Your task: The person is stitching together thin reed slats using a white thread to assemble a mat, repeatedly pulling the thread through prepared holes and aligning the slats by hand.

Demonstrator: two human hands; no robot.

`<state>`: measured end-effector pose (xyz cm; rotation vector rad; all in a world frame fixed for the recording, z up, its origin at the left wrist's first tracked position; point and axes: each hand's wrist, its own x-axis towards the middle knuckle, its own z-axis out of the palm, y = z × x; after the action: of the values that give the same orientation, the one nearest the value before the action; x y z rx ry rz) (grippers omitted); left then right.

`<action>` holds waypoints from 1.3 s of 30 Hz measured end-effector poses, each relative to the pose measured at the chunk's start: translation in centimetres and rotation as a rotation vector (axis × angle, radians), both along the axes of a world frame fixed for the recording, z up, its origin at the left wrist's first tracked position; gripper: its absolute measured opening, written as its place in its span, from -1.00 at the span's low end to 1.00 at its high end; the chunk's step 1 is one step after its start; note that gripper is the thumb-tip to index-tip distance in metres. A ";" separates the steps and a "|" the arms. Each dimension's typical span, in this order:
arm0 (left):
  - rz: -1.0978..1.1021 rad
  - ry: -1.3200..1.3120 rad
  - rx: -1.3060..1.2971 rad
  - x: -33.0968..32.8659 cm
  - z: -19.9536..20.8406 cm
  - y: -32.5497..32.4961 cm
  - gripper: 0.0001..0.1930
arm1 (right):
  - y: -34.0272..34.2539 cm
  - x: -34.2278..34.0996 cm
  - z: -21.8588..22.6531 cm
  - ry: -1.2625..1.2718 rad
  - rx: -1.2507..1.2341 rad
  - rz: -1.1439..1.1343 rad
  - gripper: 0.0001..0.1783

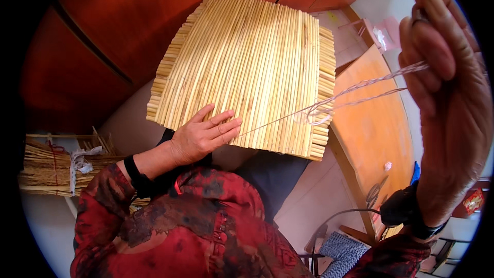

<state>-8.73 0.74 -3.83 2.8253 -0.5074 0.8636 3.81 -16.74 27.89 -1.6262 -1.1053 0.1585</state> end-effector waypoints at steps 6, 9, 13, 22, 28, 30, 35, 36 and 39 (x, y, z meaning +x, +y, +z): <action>-0.010 -0.017 -0.059 -0.2 -1.3 0.3 -0.65 | 2.9 3.7 -1.8 0.297 -0.038 0.056 -0.76; 0.014 0.006 -0.102 -0.4 -1.2 0.5 -0.63 | 2.3 7.5 -3.6 0.143 -0.248 0.036 -0.79; 0.002 -0.009 -0.057 -0.6 -1.1 0.4 -0.60 | 0.0 9.9 -7.3 -0.516 -0.817 -0.387 -0.74; 0.014 -0.026 -0.078 -0.7 -0.8 0.7 -0.64 | 1.4 4.0 -10.8 0.151 -1.074 -0.093 -0.89; -0.011 -0.005 -0.104 -0.8 -0.2 0.6 -0.65 | 0.2 1.7 -16.9 0.630 -0.984 0.161 -0.85; -0.017 0.004 -0.107 -0.9 -0.2 0.6 -0.65 | -0.1 0.9 -18.0 0.518 -0.986 0.164 -0.85; -0.009 0.028 -0.055 -0.9 -0.4 0.7 -0.63 | -0.9 0.4 -20.0 0.268 -0.842 0.192 -0.84; -0.010 0.031 -0.056 -0.9 -0.4 0.7 -0.63 | -1.0 0.4 -20.1 0.106 -0.772 0.206 -0.83; -0.001 0.021 -0.052 -0.9 -0.2 0.6 -0.63 | -0.9 0.3 -21.7 -0.217 -0.595 0.242 -0.82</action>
<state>-9.60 1.32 -4.01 2.7836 -0.4768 0.8340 4.12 -17.69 6.14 -2.0595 -1.5192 0.5195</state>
